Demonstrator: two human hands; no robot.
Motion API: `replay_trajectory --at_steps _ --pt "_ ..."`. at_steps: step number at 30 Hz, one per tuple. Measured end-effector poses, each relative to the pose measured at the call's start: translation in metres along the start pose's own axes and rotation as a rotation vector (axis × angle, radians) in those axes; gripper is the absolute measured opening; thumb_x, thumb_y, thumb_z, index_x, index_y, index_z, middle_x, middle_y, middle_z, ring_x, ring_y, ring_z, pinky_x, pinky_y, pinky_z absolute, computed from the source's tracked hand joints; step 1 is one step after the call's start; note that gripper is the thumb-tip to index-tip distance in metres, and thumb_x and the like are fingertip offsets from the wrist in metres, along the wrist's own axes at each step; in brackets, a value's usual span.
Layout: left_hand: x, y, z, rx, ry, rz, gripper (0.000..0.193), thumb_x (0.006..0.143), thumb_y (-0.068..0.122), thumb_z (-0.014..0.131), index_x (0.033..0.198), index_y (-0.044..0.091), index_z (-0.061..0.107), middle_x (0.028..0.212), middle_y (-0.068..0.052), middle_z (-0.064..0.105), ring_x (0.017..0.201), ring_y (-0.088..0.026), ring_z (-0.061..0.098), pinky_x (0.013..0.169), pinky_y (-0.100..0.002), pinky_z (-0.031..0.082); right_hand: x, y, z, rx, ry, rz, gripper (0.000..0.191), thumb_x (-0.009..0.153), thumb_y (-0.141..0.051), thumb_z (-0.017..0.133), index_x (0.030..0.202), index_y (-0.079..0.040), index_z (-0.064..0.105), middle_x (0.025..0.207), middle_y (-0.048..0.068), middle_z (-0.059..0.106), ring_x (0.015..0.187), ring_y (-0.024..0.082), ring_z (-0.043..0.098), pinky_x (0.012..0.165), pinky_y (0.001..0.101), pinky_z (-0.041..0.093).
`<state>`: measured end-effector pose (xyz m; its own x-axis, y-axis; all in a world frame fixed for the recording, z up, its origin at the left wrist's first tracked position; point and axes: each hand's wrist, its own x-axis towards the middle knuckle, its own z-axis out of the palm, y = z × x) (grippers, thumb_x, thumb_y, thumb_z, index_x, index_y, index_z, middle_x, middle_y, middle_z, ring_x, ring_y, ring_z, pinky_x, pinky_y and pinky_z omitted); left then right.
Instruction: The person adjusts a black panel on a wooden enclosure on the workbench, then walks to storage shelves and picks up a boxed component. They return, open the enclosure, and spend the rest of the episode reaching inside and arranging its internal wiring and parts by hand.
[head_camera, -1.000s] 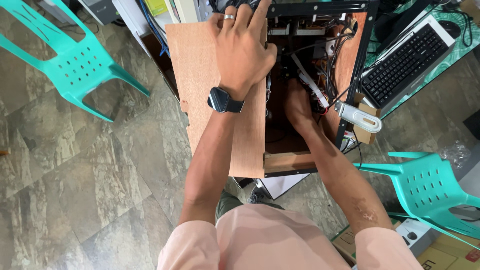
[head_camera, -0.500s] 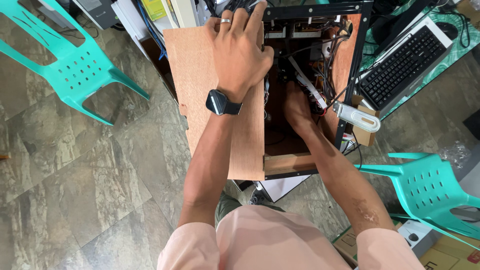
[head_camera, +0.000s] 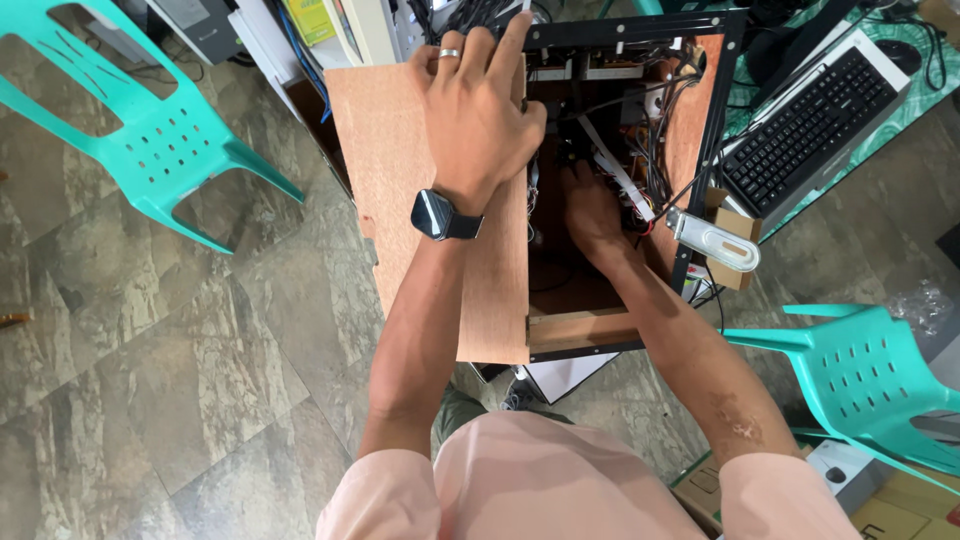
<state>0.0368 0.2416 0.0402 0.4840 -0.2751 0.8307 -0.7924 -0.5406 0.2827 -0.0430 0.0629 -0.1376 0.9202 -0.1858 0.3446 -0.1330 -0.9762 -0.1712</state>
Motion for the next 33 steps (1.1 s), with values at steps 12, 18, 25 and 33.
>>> replay_trajectory --at_steps 12,18,25,33 --pt "-0.001 0.004 -0.004 0.008 0.001 0.006 0.07 0.069 0.012 0.072 0.138 0.011 0.06 0.104 -0.006 0.057 0.108 -0.028 0.053 0.106 -0.046 0.033 0.005 0.003 -0.001 -0.049 0.026 -0.138 0.029 0.087 -0.002 0.057 0.116 -0.005 0.059 0.109 0.02 0.068 0.09 0.038 0.071 0.069 0.0472 0.06" --pt "0.002 0.004 -0.003 -0.007 -0.041 -0.022 0.069 0.069 0.011 0.072 0.137 0.012 0.062 0.099 -0.005 0.057 0.103 -0.027 0.053 0.105 -0.046 0.034 0.014 -0.006 -0.006 -0.137 -0.266 0.138 0.047 0.095 -0.007 0.054 0.14 0.003 0.055 0.1 0.028 0.07 0.079 0.04 0.072 0.061 0.0487 0.058" --pt "0.003 0.002 -0.002 0.011 -0.015 -0.011 0.069 0.067 0.013 0.072 0.136 0.012 0.062 0.101 -0.005 0.057 0.105 -0.028 0.053 0.105 -0.046 0.034 0.009 0.008 0.002 -0.066 0.018 -0.113 0.022 0.089 -0.004 0.054 0.11 -0.004 0.062 0.114 0.021 0.071 0.082 0.039 0.072 0.069 0.0485 0.06" --pt "0.005 0.001 -0.001 0.015 -0.023 -0.004 0.069 0.07 0.013 0.073 0.138 0.012 0.061 0.102 -0.005 0.056 0.106 -0.028 0.053 0.106 -0.046 0.033 0.019 -0.001 -0.001 -0.03 -0.221 0.156 0.032 0.099 -0.007 0.052 0.129 0.003 0.056 0.091 0.029 0.069 0.074 0.046 0.07 0.06 0.0552 0.056"
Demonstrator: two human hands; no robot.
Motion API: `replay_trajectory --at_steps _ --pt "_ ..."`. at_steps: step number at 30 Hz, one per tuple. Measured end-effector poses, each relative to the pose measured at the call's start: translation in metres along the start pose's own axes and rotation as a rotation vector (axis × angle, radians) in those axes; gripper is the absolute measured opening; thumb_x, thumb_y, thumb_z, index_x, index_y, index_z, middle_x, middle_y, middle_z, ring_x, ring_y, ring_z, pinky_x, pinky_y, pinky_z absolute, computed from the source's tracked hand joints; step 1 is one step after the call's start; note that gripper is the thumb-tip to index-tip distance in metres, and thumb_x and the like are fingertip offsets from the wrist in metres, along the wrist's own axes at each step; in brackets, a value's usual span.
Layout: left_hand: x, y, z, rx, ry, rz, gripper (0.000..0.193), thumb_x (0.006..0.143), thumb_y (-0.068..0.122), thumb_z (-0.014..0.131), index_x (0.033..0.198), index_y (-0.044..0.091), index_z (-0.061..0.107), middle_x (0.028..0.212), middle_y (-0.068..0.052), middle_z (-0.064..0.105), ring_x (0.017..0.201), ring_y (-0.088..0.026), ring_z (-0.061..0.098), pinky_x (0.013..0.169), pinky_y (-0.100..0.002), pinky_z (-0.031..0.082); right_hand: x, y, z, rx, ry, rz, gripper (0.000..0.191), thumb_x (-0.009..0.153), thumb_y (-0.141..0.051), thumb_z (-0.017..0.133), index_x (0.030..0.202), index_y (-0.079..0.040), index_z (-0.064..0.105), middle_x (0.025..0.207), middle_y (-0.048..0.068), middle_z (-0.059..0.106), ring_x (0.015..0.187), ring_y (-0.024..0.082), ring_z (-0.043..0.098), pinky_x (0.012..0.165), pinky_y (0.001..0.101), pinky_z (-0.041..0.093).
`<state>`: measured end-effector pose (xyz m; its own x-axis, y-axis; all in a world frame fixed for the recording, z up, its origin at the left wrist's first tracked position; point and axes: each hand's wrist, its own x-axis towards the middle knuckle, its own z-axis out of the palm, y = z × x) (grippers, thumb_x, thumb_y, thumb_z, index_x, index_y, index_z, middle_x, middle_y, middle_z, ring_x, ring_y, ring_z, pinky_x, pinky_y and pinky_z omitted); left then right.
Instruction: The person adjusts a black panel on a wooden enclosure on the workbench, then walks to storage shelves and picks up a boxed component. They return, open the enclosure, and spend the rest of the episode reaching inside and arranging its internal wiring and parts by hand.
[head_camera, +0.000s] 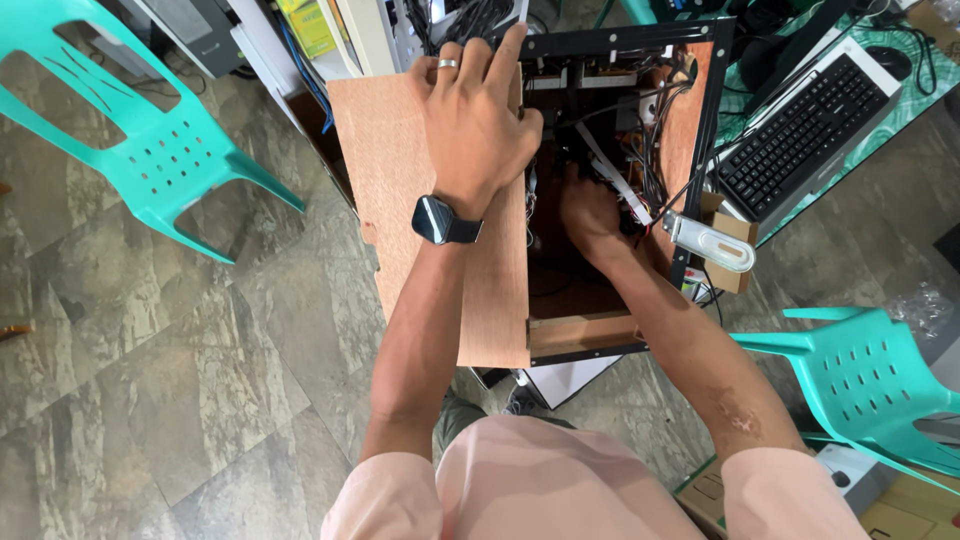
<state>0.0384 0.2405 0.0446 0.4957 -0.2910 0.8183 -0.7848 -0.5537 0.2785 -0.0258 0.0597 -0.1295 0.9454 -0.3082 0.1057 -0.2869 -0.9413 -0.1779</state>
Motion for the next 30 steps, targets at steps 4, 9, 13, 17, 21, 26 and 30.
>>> replay_trajectory --at_steps 4,9,13,17,21,26,30 --pt "-0.001 -0.001 -0.001 -0.016 -0.002 -0.015 0.069 0.069 0.013 0.073 0.137 0.012 0.061 0.103 -0.005 0.057 0.106 -0.027 0.053 0.106 -0.046 0.034 -0.005 -0.002 -0.005 0.055 0.187 -0.178 0.037 0.089 0.002 0.052 0.126 0.004 0.056 0.102 0.028 0.066 0.072 0.047 0.069 0.056 0.0543 0.057" --pt "-0.001 -0.001 0.001 -0.013 -0.001 -0.003 0.068 0.07 0.013 0.074 0.138 0.012 0.061 0.103 -0.005 0.057 0.108 -0.028 0.053 0.106 -0.046 0.034 -0.007 0.0 -0.007 0.009 0.208 -0.257 0.031 0.084 0.0 0.054 0.115 -0.002 0.059 0.11 0.028 0.066 0.084 0.044 0.07 0.064 0.0502 0.058" --pt "0.0 0.0 0.002 -0.011 -0.025 -0.026 0.068 0.07 0.012 0.073 0.137 0.012 0.062 0.099 -0.005 0.056 0.104 -0.027 0.053 0.106 -0.047 0.034 0.004 -0.002 -0.003 -0.044 -0.271 0.143 0.044 0.101 -0.005 0.046 0.146 0.0 0.047 0.102 0.031 0.071 0.09 0.044 0.071 0.074 0.0512 0.057" --pt "0.001 0.0 0.001 -0.007 -0.006 -0.006 0.069 0.069 0.013 0.073 0.138 0.012 0.061 0.101 -0.005 0.057 0.105 -0.028 0.053 0.106 -0.047 0.034 0.002 0.0 -0.003 -0.051 0.123 -0.133 0.036 0.089 0.001 0.054 0.124 0.005 0.061 0.102 0.029 0.07 0.085 0.043 0.07 0.072 0.0506 0.057" --pt "0.0 0.0 0.0 -0.009 -0.008 -0.008 0.07 0.07 0.014 0.074 0.138 0.012 0.06 0.104 -0.006 0.057 0.108 -0.029 0.054 0.105 -0.047 0.034 -0.002 0.002 -0.011 0.118 0.242 -0.167 0.025 0.083 0.007 0.055 0.107 0.007 0.063 0.105 0.031 0.068 0.084 0.046 0.068 0.069 0.0512 0.056" --pt "0.001 0.001 -0.001 -0.007 -0.027 -0.029 0.069 0.069 0.014 0.073 0.137 0.013 0.061 0.104 -0.006 0.058 0.107 -0.029 0.054 0.106 -0.047 0.034 0.02 -0.005 -0.031 0.379 0.324 -0.08 0.014 0.089 0.001 0.059 0.101 0.007 0.063 0.096 0.03 0.066 0.087 0.047 0.066 0.07 0.0503 0.054" --pt "0.003 0.001 -0.002 -0.011 -0.023 -0.034 0.07 0.068 0.014 0.074 0.137 0.012 0.061 0.103 -0.007 0.057 0.107 -0.03 0.054 0.106 -0.048 0.034 0.038 -0.011 -0.033 0.414 0.467 -0.161 0.023 0.089 0.006 0.052 0.109 0.01 0.061 0.1 0.033 0.064 0.089 0.049 0.064 0.071 0.049 0.053"
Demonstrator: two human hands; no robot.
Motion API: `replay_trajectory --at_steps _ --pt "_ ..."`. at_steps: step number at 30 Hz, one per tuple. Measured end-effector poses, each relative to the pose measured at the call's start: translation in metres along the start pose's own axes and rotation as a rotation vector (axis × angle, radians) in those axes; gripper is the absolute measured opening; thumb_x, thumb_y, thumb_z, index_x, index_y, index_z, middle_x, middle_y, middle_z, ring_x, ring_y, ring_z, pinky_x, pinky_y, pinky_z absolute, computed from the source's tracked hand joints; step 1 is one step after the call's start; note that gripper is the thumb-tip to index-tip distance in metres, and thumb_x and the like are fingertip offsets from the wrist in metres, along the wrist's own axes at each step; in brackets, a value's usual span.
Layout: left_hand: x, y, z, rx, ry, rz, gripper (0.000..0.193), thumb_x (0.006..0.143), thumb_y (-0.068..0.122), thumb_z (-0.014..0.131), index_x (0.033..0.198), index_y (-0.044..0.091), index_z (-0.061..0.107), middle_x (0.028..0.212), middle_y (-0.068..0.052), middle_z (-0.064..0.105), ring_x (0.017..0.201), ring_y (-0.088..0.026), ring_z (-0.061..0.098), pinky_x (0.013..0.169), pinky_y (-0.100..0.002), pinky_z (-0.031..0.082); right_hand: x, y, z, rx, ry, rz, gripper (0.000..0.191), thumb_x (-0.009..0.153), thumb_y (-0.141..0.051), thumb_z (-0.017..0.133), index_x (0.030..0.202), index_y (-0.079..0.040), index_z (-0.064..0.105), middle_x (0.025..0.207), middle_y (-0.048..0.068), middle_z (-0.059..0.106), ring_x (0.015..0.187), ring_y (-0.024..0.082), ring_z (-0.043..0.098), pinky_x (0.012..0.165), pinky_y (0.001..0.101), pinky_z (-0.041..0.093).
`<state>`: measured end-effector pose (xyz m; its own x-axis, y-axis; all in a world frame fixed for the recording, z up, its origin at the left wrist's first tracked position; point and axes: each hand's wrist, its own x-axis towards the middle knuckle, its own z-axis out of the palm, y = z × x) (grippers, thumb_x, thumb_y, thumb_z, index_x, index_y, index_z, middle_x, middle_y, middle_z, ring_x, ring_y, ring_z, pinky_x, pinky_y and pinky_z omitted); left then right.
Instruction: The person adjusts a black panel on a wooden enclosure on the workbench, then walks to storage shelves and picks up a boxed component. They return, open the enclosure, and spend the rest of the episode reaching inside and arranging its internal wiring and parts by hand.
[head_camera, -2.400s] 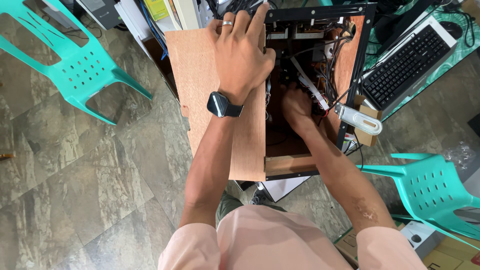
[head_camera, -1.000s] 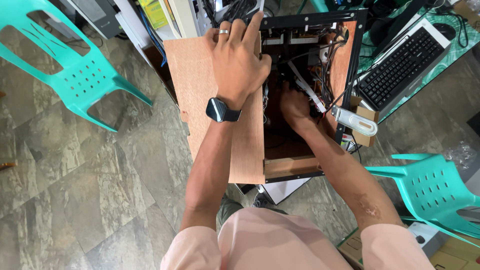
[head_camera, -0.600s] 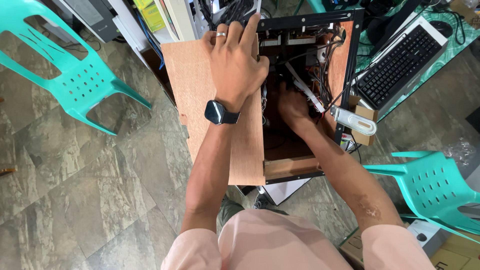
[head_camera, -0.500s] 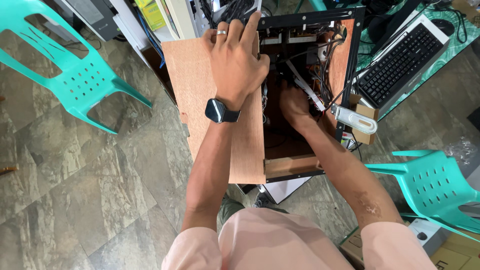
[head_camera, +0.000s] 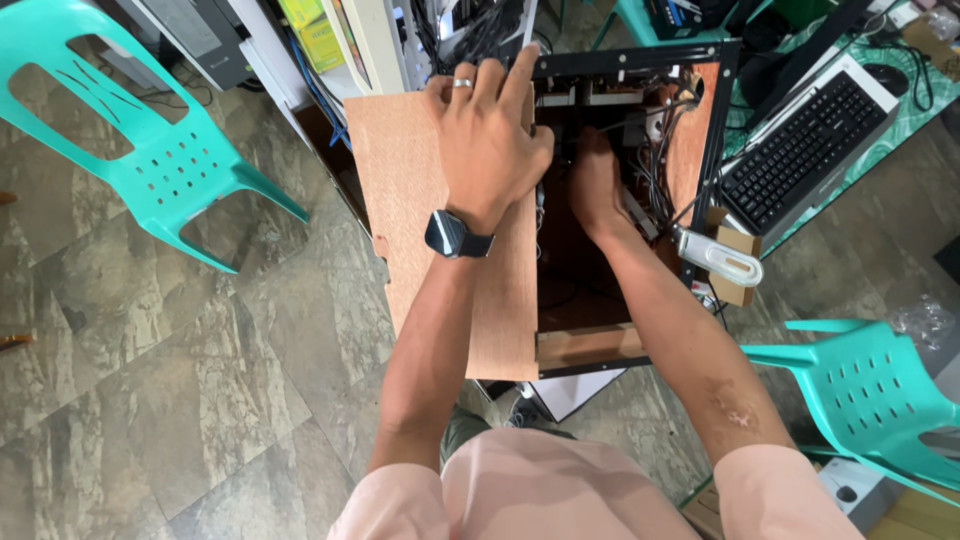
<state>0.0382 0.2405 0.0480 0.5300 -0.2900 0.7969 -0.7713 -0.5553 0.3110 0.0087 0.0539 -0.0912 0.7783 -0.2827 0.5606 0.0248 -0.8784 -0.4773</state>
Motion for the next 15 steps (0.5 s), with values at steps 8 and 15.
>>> replay_trajectory --at_steps 8,15 --pt "0.001 -0.001 0.0 -0.016 -0.001 -0.008 0.071 0.069 0.015 0.073 0.138 0.013 0.06 0.106 -0.006 0.059 0.109 -0.031 0.054 0.107 -0.049 0.033 0.018 0.001 0.007 0.193 -0.141 0.293 0.022 0.104 -0.001 0.039 0.106 0.008 0.059 0.095 0.03 0.065 0.085 0.043 0.064 0.074 0.047 0.051" --pt "0.003 -0.003 0.004 -0.005 -0.022 -0.014 0.071 0.068 0.014 0.073 0.138 0.013 0.06 0.105 -0.006 0.059 0.108 -0.03 0.054 0.107 -0.049 0.033 0.016 0.001 -0.001 0.09 -0.07 0.027 0.026 0.092 0.003 0.042 0.109 0.007 0.061 0.098 0.03 0.068 0.085 0.044 0.068 0.068 0.0455 0.054"
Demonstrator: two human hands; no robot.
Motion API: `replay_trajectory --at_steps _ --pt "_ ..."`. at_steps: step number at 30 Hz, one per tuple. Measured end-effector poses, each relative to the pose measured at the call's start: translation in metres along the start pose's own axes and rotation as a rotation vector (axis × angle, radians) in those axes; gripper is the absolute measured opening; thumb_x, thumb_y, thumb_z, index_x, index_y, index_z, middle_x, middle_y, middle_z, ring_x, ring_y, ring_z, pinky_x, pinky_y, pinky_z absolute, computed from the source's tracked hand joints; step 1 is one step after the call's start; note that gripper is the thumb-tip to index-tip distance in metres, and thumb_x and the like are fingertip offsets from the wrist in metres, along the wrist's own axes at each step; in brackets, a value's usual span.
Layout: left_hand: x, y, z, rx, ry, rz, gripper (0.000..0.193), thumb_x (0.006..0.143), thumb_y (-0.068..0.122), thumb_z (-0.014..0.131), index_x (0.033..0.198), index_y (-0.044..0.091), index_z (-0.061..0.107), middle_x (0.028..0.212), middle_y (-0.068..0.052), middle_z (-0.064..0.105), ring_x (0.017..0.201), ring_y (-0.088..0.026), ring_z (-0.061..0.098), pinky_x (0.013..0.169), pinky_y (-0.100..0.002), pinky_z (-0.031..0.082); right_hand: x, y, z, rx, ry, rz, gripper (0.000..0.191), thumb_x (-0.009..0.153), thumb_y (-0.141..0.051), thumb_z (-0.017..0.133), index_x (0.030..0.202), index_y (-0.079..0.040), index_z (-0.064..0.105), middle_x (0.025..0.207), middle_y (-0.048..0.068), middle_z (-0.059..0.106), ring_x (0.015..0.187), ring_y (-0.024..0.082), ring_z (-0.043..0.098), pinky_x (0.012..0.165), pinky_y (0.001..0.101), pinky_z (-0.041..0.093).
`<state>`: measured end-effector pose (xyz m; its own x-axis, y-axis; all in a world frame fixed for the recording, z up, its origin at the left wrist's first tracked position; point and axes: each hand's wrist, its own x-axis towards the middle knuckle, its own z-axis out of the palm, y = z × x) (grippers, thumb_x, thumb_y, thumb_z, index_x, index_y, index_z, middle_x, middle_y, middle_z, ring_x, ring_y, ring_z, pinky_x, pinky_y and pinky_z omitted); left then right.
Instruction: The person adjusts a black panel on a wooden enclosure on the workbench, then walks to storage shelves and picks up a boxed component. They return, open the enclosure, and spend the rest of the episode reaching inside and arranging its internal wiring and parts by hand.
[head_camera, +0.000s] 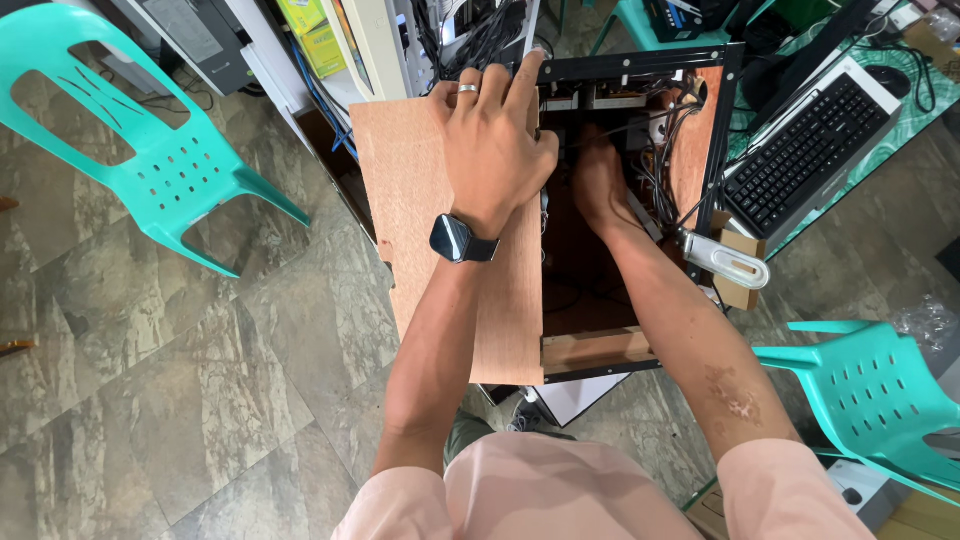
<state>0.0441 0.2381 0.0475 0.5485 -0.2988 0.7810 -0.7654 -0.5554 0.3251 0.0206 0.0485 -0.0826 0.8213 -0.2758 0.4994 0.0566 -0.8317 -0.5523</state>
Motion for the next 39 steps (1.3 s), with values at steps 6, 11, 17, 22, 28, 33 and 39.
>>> replay_trajectory --at_steps 6,11,17,22,28,33,39 --pt "-0.001 0.0 0.0 -0.002 0.018 0.001 0.071 0.069 0.014 0.073 0.139 0.014 0.06 0.105 -0.006 0.059 0.109 -0.029 0.055 0.108 -0.048 0.033 0.013 -0.001 0.007 -0.363 -0.272 0.254 0.022 0.101 -0.008 0.045 0.112 0.005 0.06 0.091 0.028 0.071 0.083 0.046 0.07 0.071 0.0517 0.056" --pt "0.001 0.001 -0.001 0.005 -0.011 -0.009 0.07 0.068 0.014 0.073 0.137 0.012 0.061 0.102 -0.006 0.058 0.105 -0.029 0.055 0.107 -0.05 0.033 0.02 0.0 0.013 -0.351 -0.275 0.331 0.025 0.107 -0.015 0.043 0.113 -0.003 0.064 0.102 0.026 0.071 0.09 0.046 0.069 0.078 0.0533 0.056" --pt "0.0 0.001 -0.002 -0.01 -0.001 -0.005 0.067 0.07 0.013 0.072 0.137 0.012 0.062 0.102 -0.006 0.058 0.105 -0.03 0.055 0.105 -0.048 0.034 0.009 0.005 0.015 -0.456 -0.15 -0.057 0.027 0.092 -0.008 0.052 0.116 -0.001 0.062 0.112 0.024 0.07 0.088 0.044 0.07 0.069 0.0507 0.057" --pt "0.001 0.001 -0.002 -0.007 0.008 0.013 0.068 0.068 0.012 0.071 0.136 0.011 0.062 0.1 -0.006 0.058 0.103 -0.03 0.055 0.105 -0.049 0.034 0.015 0.007 0.017 -0.59 -0.407 0.151 0.034 0.1 -0.017 0.056 0.128 0.002 0.057 0.1 0.024 0.073 0.086 0.039 0.072 0.072 0.0484 0.058" --pt "0.0 0.005 -0.004 0.002 -0.003 -0.003 0.068 0.069 0.012 0.07 0.136 0.011 0.063 0.098 -0.006 0.057 0.101 -0.029 0.054 0.107 -0.05 0.035 0.008 0.012 0.012 -0.67 -0.301 -0.126 0.022 0.089 -0.014 0.058 0.106 -0.004 0.069 0.116 0.019 0.072 0.083 0.034 0.074 0.067 0.0451 0.06" --pt "0.0 0.006 -0.005 -0.005 0.012 0.014 0.067 0.069 0.013 0.071 0.136 0.012 0.062 0.1 -0.006 0.057 0.104 -0.029 0.054 0.105 -0.048 0.035 0.005 0.016 0.012 -0.694 -0.356 -0.078 0.029 0.094 -0.014 0.057 0.117 -0.002 0.068 0.105 0.019 0.074 0.084 0.034 0.073 0.065 0.0454 0.059" --pt "-0.002 0.008 -0.009 -0.02 -0.012 0.004 0.067 0.069 0.012 0.07 0.136 0.011 0.063 0.098 -0.007 0.057 0.1 -0.029 0.054 0.104 -0.048 0.036 0.012 0.01 0.017 -0.725 -0.427 0.015 0.023 0.092 -0.014 0.06 0.11 -0.005 0.069 0.113 0.018 0.071 0.091 0.035 0.072 0.069 0.0454 0.057"
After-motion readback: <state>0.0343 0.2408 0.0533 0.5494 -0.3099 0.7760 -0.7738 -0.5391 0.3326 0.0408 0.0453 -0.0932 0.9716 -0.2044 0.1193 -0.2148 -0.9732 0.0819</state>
